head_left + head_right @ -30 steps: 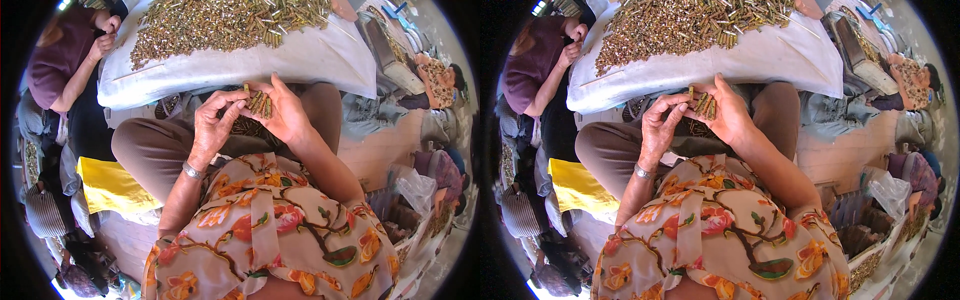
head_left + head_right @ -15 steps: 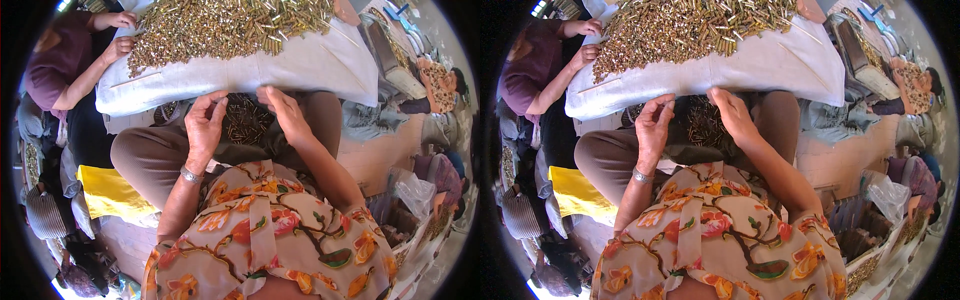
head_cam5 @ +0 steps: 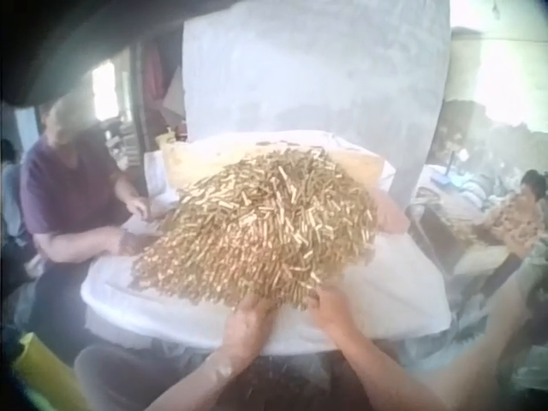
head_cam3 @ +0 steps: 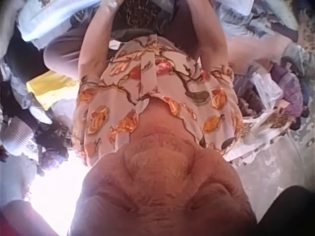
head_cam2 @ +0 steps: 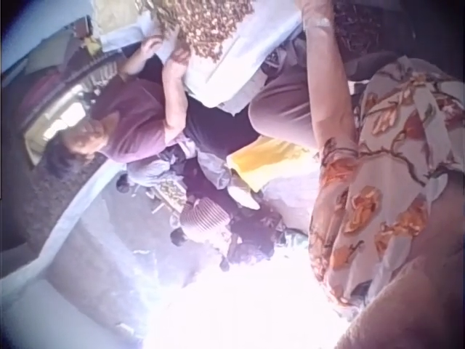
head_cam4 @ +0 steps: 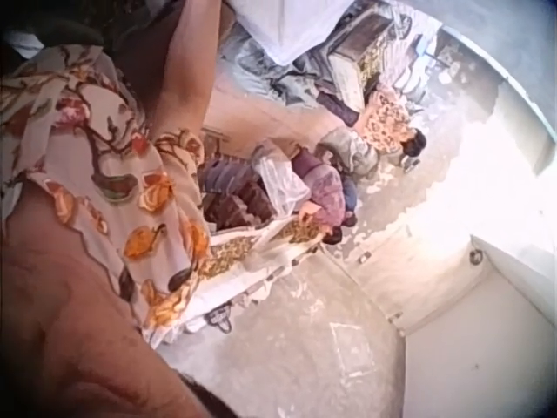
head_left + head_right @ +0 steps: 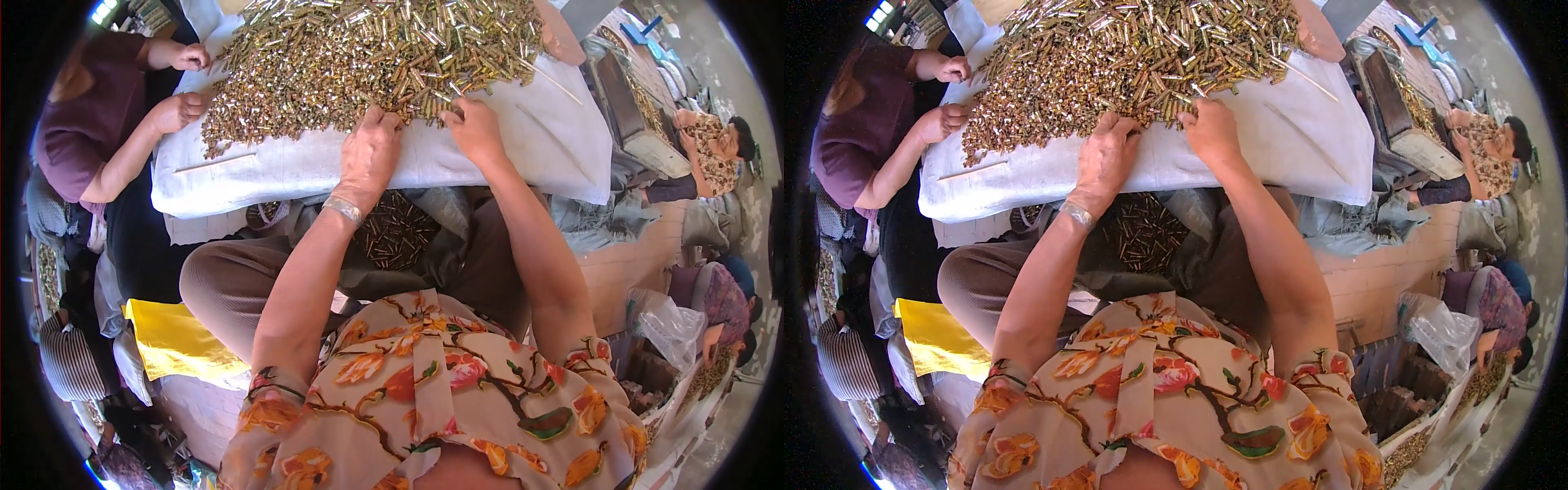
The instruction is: The person takes small metal components from a pile on the table and connects the pieces together by hand.
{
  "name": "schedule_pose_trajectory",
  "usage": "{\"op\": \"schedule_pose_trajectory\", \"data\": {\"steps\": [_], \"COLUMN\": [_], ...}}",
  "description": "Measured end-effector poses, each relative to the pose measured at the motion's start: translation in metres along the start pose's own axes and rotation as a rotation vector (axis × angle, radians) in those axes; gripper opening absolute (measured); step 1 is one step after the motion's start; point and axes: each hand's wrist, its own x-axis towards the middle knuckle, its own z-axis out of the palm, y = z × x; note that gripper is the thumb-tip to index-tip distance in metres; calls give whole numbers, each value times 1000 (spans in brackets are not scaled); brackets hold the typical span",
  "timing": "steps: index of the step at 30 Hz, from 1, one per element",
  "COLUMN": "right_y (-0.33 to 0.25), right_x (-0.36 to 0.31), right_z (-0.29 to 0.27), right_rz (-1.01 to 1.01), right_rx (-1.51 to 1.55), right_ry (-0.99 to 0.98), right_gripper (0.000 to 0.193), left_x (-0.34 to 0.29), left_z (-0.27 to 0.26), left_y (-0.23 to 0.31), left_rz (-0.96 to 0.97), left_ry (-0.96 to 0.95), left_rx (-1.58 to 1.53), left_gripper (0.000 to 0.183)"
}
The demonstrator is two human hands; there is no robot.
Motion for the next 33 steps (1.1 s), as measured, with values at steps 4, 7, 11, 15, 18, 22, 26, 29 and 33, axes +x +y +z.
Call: {"op": "schedule_pose_trajectory", "data": {"steps": [4,7,11,15,18,22,26,29,33], "right_y": [-3,-8,-11,-5,-4,-7,-9,-11,-15], "right_x": [1,-3,-9,-12,-14,-6,0,1,-14], "right_z": [11,11,10,2,-6,-7,3,7,5], "right_rz": [1,-54,-116,-102,-125,-283,-472,-523,-675], "right_rx": [161,59,-1,257,208,-2,-143,-196,-235], "right_ry": [-37,-44,-23,-32,-12,-43,27,17,86], "right_gripper": [17,25,24,24,24,20,16,14,18], "left_x": [-8,-12,-11,-12,-15,-22,-31,-41,-51], "left_z": [-9,-13,-18,-13,-13,-21,-30,-33,-38], "left_y": [-5,-14,-9,-8,-12,-11,-8,-7,-3], "left_rz": [-3,-9,-44,4,61,-5,-162,-327,-504], "left_ry": [-34,-3,-31,25,94,86,63,23,-4], "left_rx": [8,34,74,75,34,-155,-332,-492,-722], "left_gripper": [12,12,10,9,11,13,14,14,14]}}
